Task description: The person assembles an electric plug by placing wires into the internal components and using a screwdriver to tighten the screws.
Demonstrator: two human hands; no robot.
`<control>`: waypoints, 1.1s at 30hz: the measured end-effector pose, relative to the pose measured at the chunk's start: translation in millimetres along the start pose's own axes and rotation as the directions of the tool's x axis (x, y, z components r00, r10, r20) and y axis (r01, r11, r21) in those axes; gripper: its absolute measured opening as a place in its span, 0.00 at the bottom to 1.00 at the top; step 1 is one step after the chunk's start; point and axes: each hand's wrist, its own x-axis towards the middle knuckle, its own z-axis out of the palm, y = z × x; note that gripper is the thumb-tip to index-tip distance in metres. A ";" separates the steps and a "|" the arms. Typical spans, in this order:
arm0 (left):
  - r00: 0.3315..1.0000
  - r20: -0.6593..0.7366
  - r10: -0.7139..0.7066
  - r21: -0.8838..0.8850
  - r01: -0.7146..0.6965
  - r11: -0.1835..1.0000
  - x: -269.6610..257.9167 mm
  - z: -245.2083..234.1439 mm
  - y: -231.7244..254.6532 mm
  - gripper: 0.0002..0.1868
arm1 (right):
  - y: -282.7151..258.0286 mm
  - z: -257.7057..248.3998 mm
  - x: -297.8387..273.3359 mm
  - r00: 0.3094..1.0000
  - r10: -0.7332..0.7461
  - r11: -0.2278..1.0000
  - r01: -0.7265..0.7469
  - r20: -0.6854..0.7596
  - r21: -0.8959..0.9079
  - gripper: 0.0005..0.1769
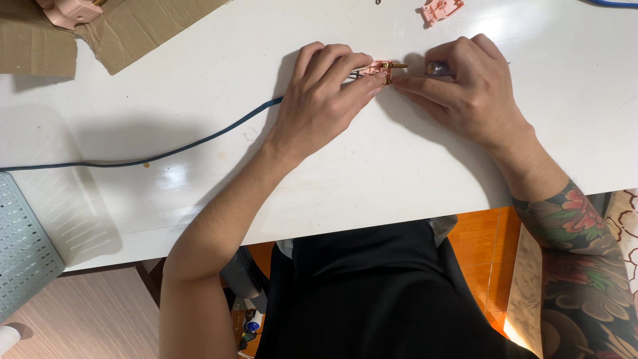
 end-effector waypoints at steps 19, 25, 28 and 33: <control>0.999 -0.030 0.031 0.119 -0.027 0.992 6.5 -3.4 4.8 0.07 | -2.6 -26.6 -3.7 0.943 0.314 0.876 -0.243 -0.109 0.417 0.12; 0.999 -0.016 0.050 0.091 -0.048 0.995 5.2 -2.1 2.6 0.07 | 17.2 -28.0 -17.2 0.883 0.334 0.892 -0.183 -0.329 0.413 0.12; 0.999 0.009 0.040 0.074 -0.041 0.996 4.2 -1.1 1.6 0.07 | 12.5 -26.8 -17.9 0.837 0.433 0.814 -0.205 -0.334 0.543 0.23; 0.999 0.033 0.030 0.042 -0.032 0.999 2.9 -0.4 0.1 0.09 | -3.8 -22.9 -7.5 0.868 0.450 0.655 -0.161 -0.210 0.738 0.26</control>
